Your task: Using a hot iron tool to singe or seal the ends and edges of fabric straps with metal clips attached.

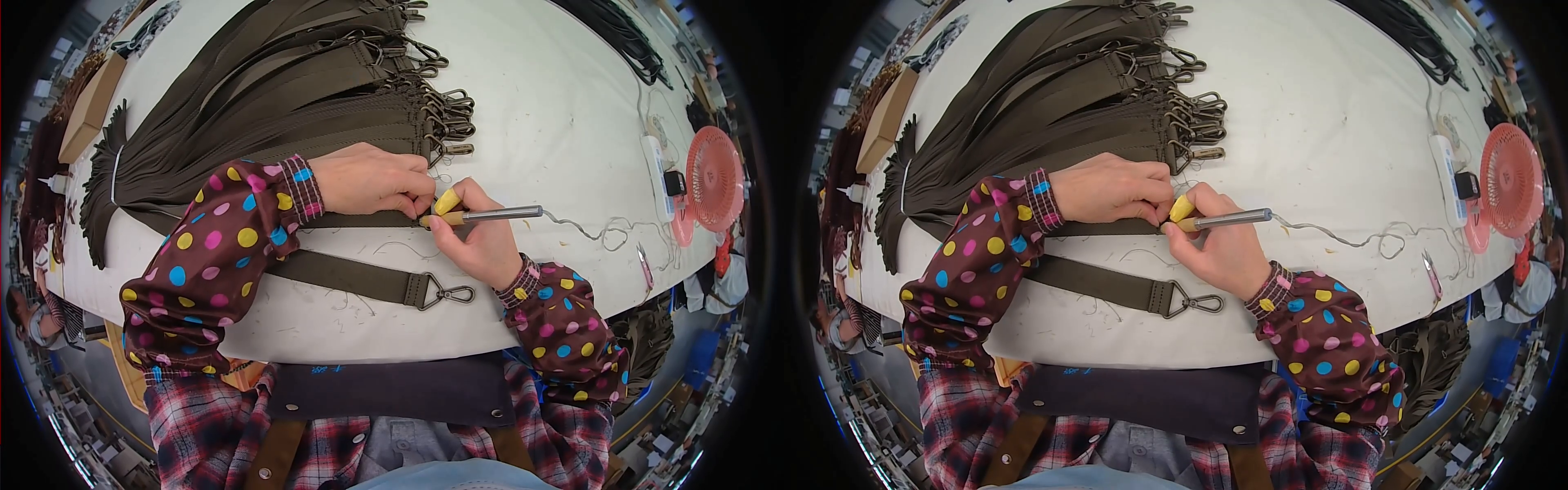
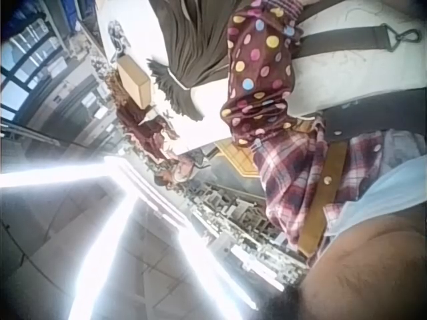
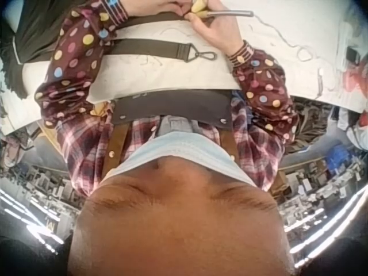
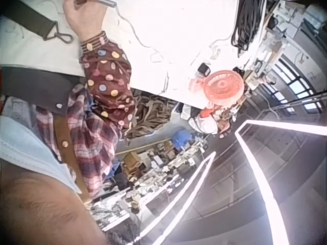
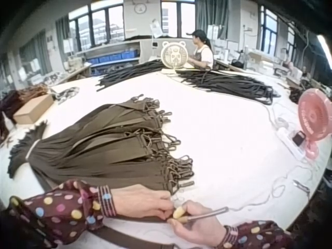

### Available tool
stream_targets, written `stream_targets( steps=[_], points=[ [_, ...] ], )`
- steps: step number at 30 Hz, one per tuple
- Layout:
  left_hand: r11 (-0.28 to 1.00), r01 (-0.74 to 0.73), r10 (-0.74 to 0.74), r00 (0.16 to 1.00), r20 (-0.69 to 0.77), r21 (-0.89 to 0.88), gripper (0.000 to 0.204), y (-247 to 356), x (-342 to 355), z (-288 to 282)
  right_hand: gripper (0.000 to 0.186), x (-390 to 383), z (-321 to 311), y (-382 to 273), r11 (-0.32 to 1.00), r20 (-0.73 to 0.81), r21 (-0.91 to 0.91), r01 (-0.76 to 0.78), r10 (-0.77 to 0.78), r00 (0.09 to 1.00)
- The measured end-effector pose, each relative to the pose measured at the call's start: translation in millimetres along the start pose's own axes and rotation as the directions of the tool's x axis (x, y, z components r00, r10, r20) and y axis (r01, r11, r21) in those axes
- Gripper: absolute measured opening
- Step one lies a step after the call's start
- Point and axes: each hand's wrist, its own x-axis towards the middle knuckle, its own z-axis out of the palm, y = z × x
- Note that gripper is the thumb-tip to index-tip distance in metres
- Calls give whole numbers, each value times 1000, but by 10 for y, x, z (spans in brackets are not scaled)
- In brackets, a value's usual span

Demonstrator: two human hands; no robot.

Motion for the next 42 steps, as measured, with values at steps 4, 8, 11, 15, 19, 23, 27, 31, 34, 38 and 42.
stream_targets(
  steps=[4, 8, 11, 15, 19, 23, 27, 31, 34, 38, 42],
  points=[
    [1000, -5, 5, 1000, -5, 24, 9, 15, -1, -2, 21, -4, 4, 3, 1000, 0, -11, 11, -11, 1000],
    [1000, -4, 4, 1000, -12, 12, 9, 15, -5, 10, 21, -12, -1, 8, 999, 0, -34, 20, -20, 1000],
    [999, 34, -36, 998, -53, -41, 10, 18, -27, 11, 20, -12, 3, 3, 1000, -27, 21, 19, -19, 999],
    [961, 239, -256, 959, -123, -141, 12, 65, -80, 20, 19, 37, -30, -5, 997, -80, 79, -26, 33, 996],
    [974, 189, -212, 953, -217, -125, 12, 69, -104, 90, 19, 64, -22, -21, 999, -106, 41, -16, 21, 994],
    [968, 211, -239, 942, -236, -138, 12, 62, -100, 119, 18, 69, -18, -12, 999, -95, 27, -26, 29, 995],
    [966, 212, -243, 937, -250, -147, 11, 77, -100, 120, 18, 71, -30, -52, 998, -75, 35, -57, 60, 995],
    [963, 223, -254, 937, -240, -150, 11, 86, -93, 121, 18, 67, -28, -24, 996, -64, 45, -71, 74, 995],
    [962, 226, -258, 936, -239, -154, 11, 85, -90, 120, 18, 67, -26, -23, 996, -58, 37, -86, 88, 994],
    [961, 227, -259, 938, -231, -157, 12, 76, -91, 117, 18, 69, -23, -24, 997, -68, 18, -75, 76, 995],
    [965, 216, -247, 940, -237, -147, 13, 69, -94, 117, 18, 72, -19, -19, 997, -69, 19, -75, 76, 995]
  ],
)
